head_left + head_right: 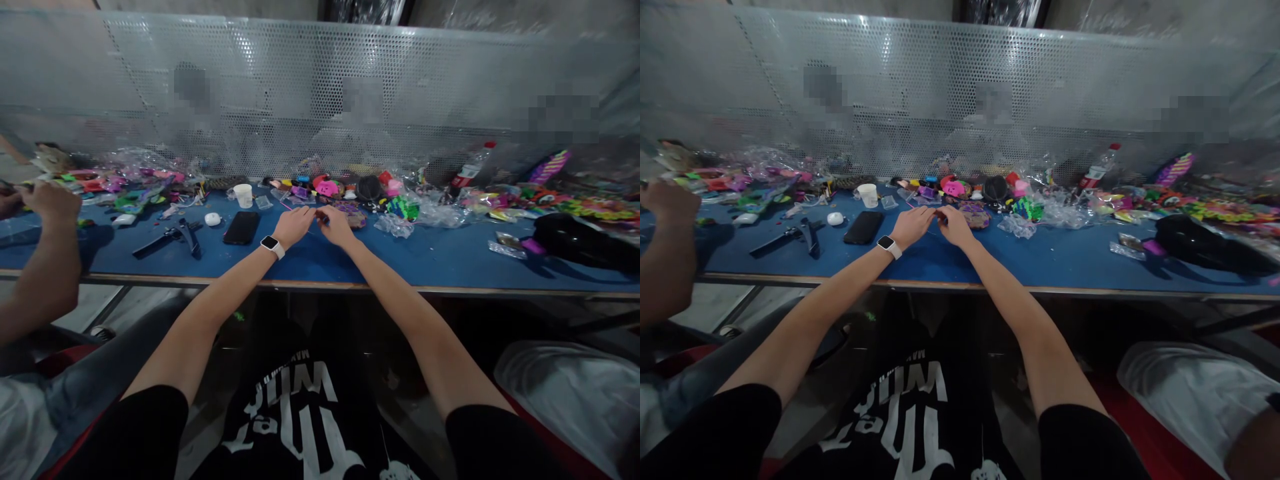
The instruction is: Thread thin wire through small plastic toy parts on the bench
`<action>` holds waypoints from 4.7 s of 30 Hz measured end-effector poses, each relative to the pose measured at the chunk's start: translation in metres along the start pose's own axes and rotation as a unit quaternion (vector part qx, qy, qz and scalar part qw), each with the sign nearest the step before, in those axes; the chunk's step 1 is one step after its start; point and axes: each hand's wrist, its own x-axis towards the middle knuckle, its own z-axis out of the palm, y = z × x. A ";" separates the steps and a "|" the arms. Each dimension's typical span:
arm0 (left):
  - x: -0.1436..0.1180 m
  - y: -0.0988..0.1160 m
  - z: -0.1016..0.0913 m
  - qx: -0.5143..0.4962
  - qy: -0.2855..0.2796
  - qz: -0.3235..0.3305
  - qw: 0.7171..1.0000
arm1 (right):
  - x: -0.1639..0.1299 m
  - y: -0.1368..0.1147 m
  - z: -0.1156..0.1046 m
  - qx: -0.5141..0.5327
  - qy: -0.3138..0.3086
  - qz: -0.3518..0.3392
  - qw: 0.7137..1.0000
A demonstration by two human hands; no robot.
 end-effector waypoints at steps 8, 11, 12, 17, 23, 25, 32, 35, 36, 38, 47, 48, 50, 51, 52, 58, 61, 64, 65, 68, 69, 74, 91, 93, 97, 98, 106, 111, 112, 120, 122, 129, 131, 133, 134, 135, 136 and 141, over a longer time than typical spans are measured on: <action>-0.001 0.000 -0.003 0.009 -0.010 0.001 1.000 | -0.002 -0.003 0.007 0.210 -0.021 0.091 0.973; 0.000 0.000 -0.001 0.011 -0.014 0.000 1.000 | -0.003 -0.007 0.005 0.244 -0.036 0.111 0.963; 0.000 0.000 -0.001 0.012 -0.016 0.002 1.000 | -0.003 -0.008 0.004 0.241 -0.042 0.109 0.964; -0.001 0.003 -0.002 0.018 -0.027 0.008 0.999 | -0.002 -0.013 0.003 0.209 -0.050 0.088 0.973; -0.001 0.004 -0.001 0.007 -0.016 0.025 1.000 | -0.002 -0.012 0.006 0.203 -0.055 0.093 0.973; -0.001 0.003 0.000 0.008 -0.015 0.028 0.999 | -0.002 -0.008 0.008 0.209 -0.055 0.098 0.971; 0.000 0.001 0.004 0.009 0.002 0.054 0.998 | 0.000 0.010 0.013 0.198 -0.019 0.079 0.977; 0.001 0.000 0.005 0.018 -0.004 0.056 0.998 | 0.000 0.010 0.012 0.188 -0.019 0.074 0.979; 0.000 0.000 0.005 0.021 -0.008 0.054 0.998 | -0.001 0.009 0.010 0.181 -0.024 0.074 0.980; 0.000 -0.001 0.004 0.022 -0.009 0.043 0.999 | -0.001 0.005 0.007 0.150 -0.036 0.065 0.986; 0.001 -0.006 0.008 -0.038 0.030 0.005 0.999 | -0.005 -0.014 -0.005 -0.184 -0.090 0.019 0.979; 0.002 -0.007 0.009 -0.046 0.035 0.004 0.998 | -0.005 -0.017 -0.005 -0.216 -0.098 0.020 0.971; 0.003 -0.008 0.011 -0.062 0.040 0.006 0.997 | -0.005 -0.024 -0.005 -0.271 -0.108 0.025 0.956; 0.003 -0.009 0.011 -0.067 0.038 0.008 0.997 | -0.005 -0.027 -0.005 -0.292 -0.111 0.027 0.950; 0.003 -0.010 0.011 -0.069 0.033 0.009 0.997 | -0.005 -0.029 -0.006 -0.308 -0.115 0.026 0.944; 0.003 -0.009 0.009 -0.062 0.015 -0.005 0.998 | -0.004 -0.025 -0.007 -0.303 -0.115 0.009 0.946; 0.003 -0.008 0.009 -0.064 0.020 -0.017 0.998 | -0.006 -0.018 -0.007 -0.273 -0.080 0.000 0.959; 0.003 -0.007 0.008 -0.057 0.015 -0.027 0.998 | -0.007 -0.014 -0.007 -0.235 -0.031 -0.020 0.971; 0.003 -0.007 0.007 -0.055 0.012 -0.028 0.998 | -0.007 -0.013 -0.007 -0.223 -0.022 -0.033 0.974; 0.002 -0.006 0.004 -0.048 0.003 -0.028 0.998 | -0.005 -0.009 -0.006 -0.197 -0.019 -0.076 0.977; 0.001 -0.006 0.004 -0.044 0.000 -0.029 0.999 | -0.004 -0.008 -0.005 -0.187 -0.020 -0.088 0.978; 0.001 -0.003 0.002 -0.022 -0.023 -0.046 0.998 | 0.003 0.000 -0.005 -0.101 -0.037 -0.114 0.988; 0.011 -0.020 0.022 -0.121 0.026 -0.057 0.991 | 0.002 -0.009 -0.008 0.228 0.067 0.100 0.966; 0.012 -0.019 0.022 -0.122 0.029 -0.073 0.989 | 0.002 -0.007 -0.007 0.247 0.072 0.093 0.962; 0.010 -0.014 0.020 -0.101 0.015 -0.089 0.991 | 0.002 -0.013 -0.007 0.240 0.069 0.101 0.963; 0.010 -0.013 0.020 -0.098 0.013 -0.086 0.991 | 0.003 -0.015 -0.007 0.235 0.068 0.109 0.963; 0.010 -0.011 0.019 -0.092 0.012 -0.062 0.994 | 0.007 -0.026 -0.005 0.277 0.070 0.126 0.950; 0.011 -0.012 0.019 -0.103 -0.006 -0.024 0.994 | 0.009 -0.020 -0.008 0.304 0.101 0.141 0.937; 0.011 -0.011 0.020 -0.106 -0.008 -0.014 0.994 | 0.009 -0.019 -0.010 0.309 0.110 0.148 0.933; 0.010 -0.008 0.019 -0.157 0.008 0.053 0.986 | 0.012 -0.011 -0.014 0.341 0.144 0.207 0.906; 0.010 -0.009 0.018 -0.165 0.019 0.054 0.985 | 0.012 -0.011 -0.012 0.350 0.147 0.226 0.897; 0.008 -0.007 0.016 -0.148 0.013 0.028 0.988 | 0.009 -0.007 -0.010 0.383 0.095 0.286 0.873; 0.008 -0.005 0.015 -0.142 0.012 0.003 0.990 | 0.007 -0.006 -0.008 0.382 0.098 0.288 0.872; 0.008 -0.004 0.015 -0.135 0.019 -0.032 0.990 | 0.006 -0.006 -0.006 0.372 0.104 0.281 0.879; 0.008 -0.004 0.015 -0.131 0.023 -0.051 0.990 | 0.005 -0.007 -0.004 0.362 0.102 0.274 0.885; 0.008 -0.004 0.016 -0.128 0.027 -0.068 0.989 | 0.004 -0.008 -0.002 0.346 0.099 0.262 0.896; 0.008 -0.005 0.016 -0.126 0.029 -0.082 0.988 | 0.003 -0.010 -0.001 0.323 0.096 0.243 0.910; 0.009 -0.011 0.021 -0.135 0.018 -0.092 0.986 | -0.003 -0.019 0.001 0.132 0.089 0.116 0.980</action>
